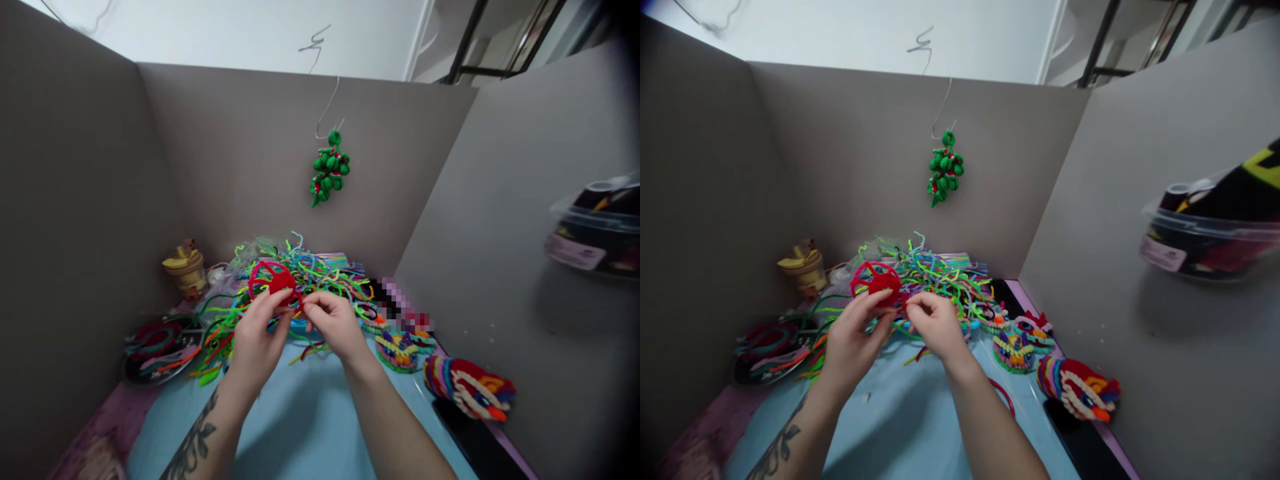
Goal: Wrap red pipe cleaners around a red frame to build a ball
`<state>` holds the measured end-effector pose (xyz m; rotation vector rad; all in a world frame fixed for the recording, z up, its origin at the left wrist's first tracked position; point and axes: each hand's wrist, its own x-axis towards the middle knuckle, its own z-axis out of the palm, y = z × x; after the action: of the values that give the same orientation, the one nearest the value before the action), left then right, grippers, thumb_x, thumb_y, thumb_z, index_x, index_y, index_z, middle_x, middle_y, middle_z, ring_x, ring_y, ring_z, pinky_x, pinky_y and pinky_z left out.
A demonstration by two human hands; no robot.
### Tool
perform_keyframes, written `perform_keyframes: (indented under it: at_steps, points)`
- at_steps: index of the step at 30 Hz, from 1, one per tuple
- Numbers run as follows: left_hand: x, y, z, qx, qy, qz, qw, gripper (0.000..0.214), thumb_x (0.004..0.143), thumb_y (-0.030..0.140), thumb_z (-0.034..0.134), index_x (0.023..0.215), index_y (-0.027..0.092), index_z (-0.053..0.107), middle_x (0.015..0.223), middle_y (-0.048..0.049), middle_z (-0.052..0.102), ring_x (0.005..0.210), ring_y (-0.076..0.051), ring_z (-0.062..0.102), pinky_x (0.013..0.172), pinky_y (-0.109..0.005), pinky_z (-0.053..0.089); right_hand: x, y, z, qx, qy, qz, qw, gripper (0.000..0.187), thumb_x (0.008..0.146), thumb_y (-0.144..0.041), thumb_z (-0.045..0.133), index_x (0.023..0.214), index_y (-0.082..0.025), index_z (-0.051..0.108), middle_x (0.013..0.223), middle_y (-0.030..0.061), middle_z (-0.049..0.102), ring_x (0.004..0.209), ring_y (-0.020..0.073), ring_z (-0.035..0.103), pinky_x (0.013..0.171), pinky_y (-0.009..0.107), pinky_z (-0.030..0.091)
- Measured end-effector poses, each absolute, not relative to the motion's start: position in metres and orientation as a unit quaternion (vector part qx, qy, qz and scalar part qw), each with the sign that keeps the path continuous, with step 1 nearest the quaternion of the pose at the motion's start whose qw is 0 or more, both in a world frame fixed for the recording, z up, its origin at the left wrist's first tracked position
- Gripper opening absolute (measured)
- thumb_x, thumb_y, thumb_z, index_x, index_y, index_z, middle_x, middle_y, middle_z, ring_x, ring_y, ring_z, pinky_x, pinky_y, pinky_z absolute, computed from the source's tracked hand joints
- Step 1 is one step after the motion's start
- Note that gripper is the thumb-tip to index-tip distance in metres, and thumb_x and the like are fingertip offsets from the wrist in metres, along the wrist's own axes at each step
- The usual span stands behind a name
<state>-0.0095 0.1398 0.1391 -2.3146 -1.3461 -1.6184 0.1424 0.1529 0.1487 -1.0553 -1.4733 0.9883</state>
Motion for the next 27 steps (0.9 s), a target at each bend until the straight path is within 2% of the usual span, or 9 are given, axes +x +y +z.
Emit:
perform_keyframes:
  at_steps: [4,7,8,10,13,16,18,21,27]
  points:
    - [-0.01,0.142,0.138,-0.719,-0.424,-0.543,-0.09,0.032,0.083,0.022,0.059,0.115,0.021,0.057,0.103,-0.0054,0.069,0.084,-0.017,0.068,0.098,-0.038,0.045,0.144,0.152,0.15,-0.412,-0.611,0.447,0.507,0.016,0.078,-0.029,0.054,0.074,-0.016,0.062,0.049,-0.0049,0.054,0.043,0.0078,0.048,0.046,0.019,0.037]
    - [-0.01,0.144,0.138,-0.712,-0.43,-0.546,-0.103,0.031,0.083,0.023,0.06,0.114,0.021,0.058,0.103,-0.0053,0.068,0.084,-0.017,0.068,0.096,-0.038,0.046,0.166,0.151,0.149,-0.424,-0.647,0.442,0.453,0.021,0.08,-0.031,0.052,0.092,-0.017,0.062,0.068,-0.0014,0.062,0.051,0.009,0.054,0.049,0.02,0.04]
    - [-0.011,0.144,0.139,-0.712,-0.431,-0.546,-0.097,0.031,0.083,0.024,0.06,0.114,0.021,0.058,0.103,-0.005,0.068,0.083,-0.017,0.068,0.096,-0.038,0.045,0.178,0.149,0.146,-0.442,-0.658,0.424,0.439,0.025,0.081,-0.032,0.053,0.1,-0.018,0.06,0.076,-0.0004,0.064,0.057,0.01,0.056,0.052,0.02,0.041]
    - [-0.013,0.145,0.14,-0.718,-0.429,-0.542,-0.08,0.031,0.083,0.024,0.06,0.114,0.021,0.058,0.101,-0.0041,0.068,0.082,-0.017,0.068,0.096,-0.039,0.045,0.208,0.143,0.137,-0.512,-0.676,0.333,0.413,0.02,0.081,-0.029,0.051,0.096,-0.018,0.06,0.079,0.0005,0.063,0.063,0.0116,0.057,0.057,0.022,0.042]
    - [-0.017,0.149,0.14,-0.739,-0.425,-0.518,-0.063,0.03,0.083,0.022,0.058,0.113,0.02,0.059,0.1,-0.0043,0.069,0.085,-0.017,0.067,0.097,-0.039,0.044,0.247,0.121,0.111,-0.616,-0.72,0.202,0.245,0.012,0.08,-0.02,0.049,0.075,-0.017,0.059,0.069,0.0007,0.06,0.065,0.0137,0.055,0.06,0.024,0.037]
    - [-0.017,0.155,0.136,-0.764,-0.428,-0.48,-0.058,0.031,0.083,0.019,0.056,0.114,0.019,0.059,0.097,-0.0047,0.07,0.093,-0.02,0.065,0.098,-0.04,0.043,0.264,0.093,0.078,-0.695,-0.696,0.162,0.084,0.006,0.076,-0.022,0.056,0.077,-0.017,0.059,0.076,0.0045,0.064,0.07,0.017,0.058,0.058,0.024,0.032]
    - [-0.016,0.159,0.133,-0.774,-0.426,-0.466,-0.052,0.032,0.083,0.017,0.055,0.114,0.018,0.058,0.09,-0.0037,0.072,0.1,-0.022,0.063,0.1,-0.041,0.041,0.265,0.078,0.06,-0.722,-0.676,0.145,0.028,0.011,0.075,-0.026,0.059,0.08,-0.017,0.058,0.081,0.0071,0.065,0.075,0.0195,0.059,0.058,0.025,0.031]
    - [-0.014,0.16,0.13,-0.779,-0.413,-0.468,-0.058,0.032,0.082,0.017,0.056,0.115,0.018,0.058,0.085,-0.0025,0.072,0.096,-0.021,0.064,0.101,-0.042,0.04,0.263,0.068,0.044,-0.72,-0.674,0.161,0.018,0.018,0.071,-0.021,0.061,0.088,-0.017,0.057,0.089,0.0075,0.065,0.078,0.0194,0.059,0.06,0.024,0.031]
    - [-0.015,0.157,0.13,-0.742,-0.424,-0.495,-0.156,0.032,0.082,0.019,0.056,0.113,0.019,0.059,0.104,-0.0071,0.068,0.088,-0.019,0.067,0.089,-0.037,0.05,0.271,0.066,0.039,-0.668,-0.701,0.241,0.072,0.01,0.067,-0.013,0.055,0.075,-0.017,0.059,0.065,-0.0002,0.056,0.06,0.013,0.048,0.055,0.023,0.027]
